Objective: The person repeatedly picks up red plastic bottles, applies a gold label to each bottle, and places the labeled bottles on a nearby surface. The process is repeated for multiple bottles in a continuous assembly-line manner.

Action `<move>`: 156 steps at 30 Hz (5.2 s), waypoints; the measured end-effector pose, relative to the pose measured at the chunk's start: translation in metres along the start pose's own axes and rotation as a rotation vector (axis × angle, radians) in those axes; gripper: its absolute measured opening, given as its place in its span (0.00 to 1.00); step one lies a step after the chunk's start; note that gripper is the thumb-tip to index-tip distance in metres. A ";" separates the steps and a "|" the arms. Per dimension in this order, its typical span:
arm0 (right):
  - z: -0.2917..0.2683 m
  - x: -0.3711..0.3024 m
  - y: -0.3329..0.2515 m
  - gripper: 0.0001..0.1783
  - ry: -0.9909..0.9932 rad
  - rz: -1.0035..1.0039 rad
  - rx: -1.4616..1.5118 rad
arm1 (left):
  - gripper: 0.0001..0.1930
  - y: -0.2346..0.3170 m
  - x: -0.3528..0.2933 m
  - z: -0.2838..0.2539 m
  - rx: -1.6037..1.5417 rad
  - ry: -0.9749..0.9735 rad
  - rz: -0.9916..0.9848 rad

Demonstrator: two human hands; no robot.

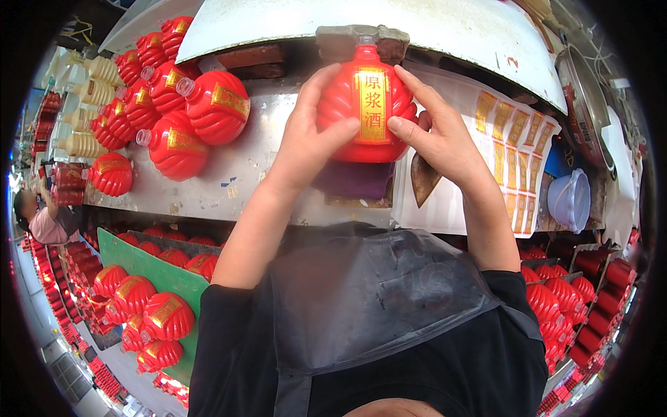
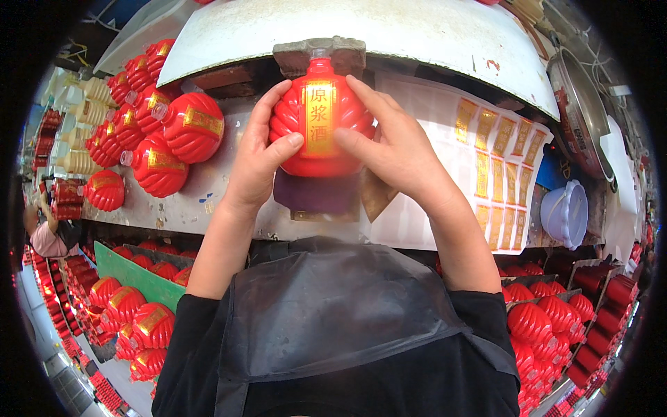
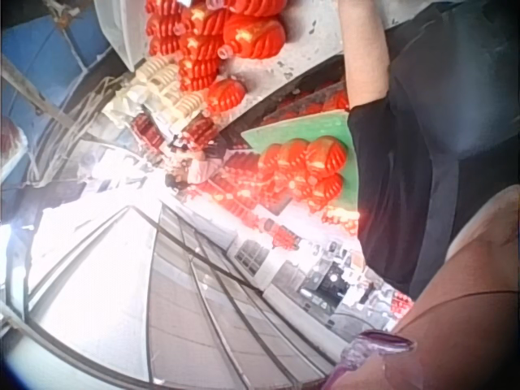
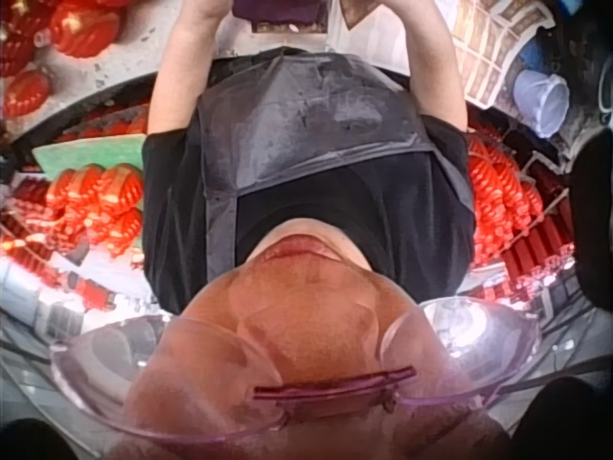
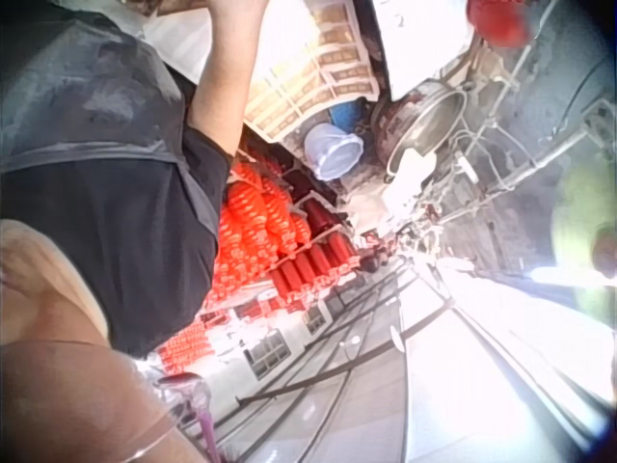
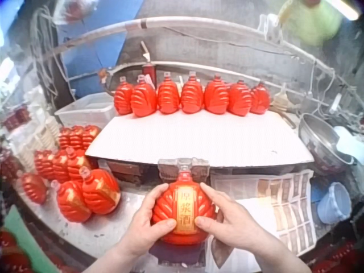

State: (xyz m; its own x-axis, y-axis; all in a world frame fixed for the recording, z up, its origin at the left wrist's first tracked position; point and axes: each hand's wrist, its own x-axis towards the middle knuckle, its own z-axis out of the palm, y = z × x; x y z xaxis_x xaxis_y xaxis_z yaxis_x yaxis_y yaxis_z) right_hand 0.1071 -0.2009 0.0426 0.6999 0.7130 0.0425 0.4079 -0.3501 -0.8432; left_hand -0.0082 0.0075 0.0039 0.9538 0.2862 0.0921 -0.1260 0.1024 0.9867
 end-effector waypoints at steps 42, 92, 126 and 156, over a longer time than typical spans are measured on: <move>0.022 -0.022 -0.028 0.13 0.080 -0.658 -0.220 | 0.31 -0.004 0.005 -0.011 0.095 -0.041 0.055; -0.012 0.015 -0.053 0.17 0.413 -0.538 -0.318 | 0.36 0.042 0.016 0.018 0.179 -0.056 0.100; 0.026 -0.039 -0.008 0.17 0.454 -0.701 -0.204 | 0.30 0.028 0.063 0.008 0.076 0.095 -0.176; 0.005 0.021 -0.049 0.14 0.477 -0.315 -0.170 | 0.07 0.036 0.034 0.013 -0.146 0.216 -0.012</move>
State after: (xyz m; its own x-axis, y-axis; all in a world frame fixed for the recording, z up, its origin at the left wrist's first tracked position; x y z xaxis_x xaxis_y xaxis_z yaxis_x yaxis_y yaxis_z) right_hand 0.0985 -0.1658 0.0825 0.7001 0.4603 0.5459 0.6992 -0.2868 -0.6549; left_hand 0.0233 0.0081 0.0442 0.8771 0.4790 0.0343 -0.1682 0.2394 0.9563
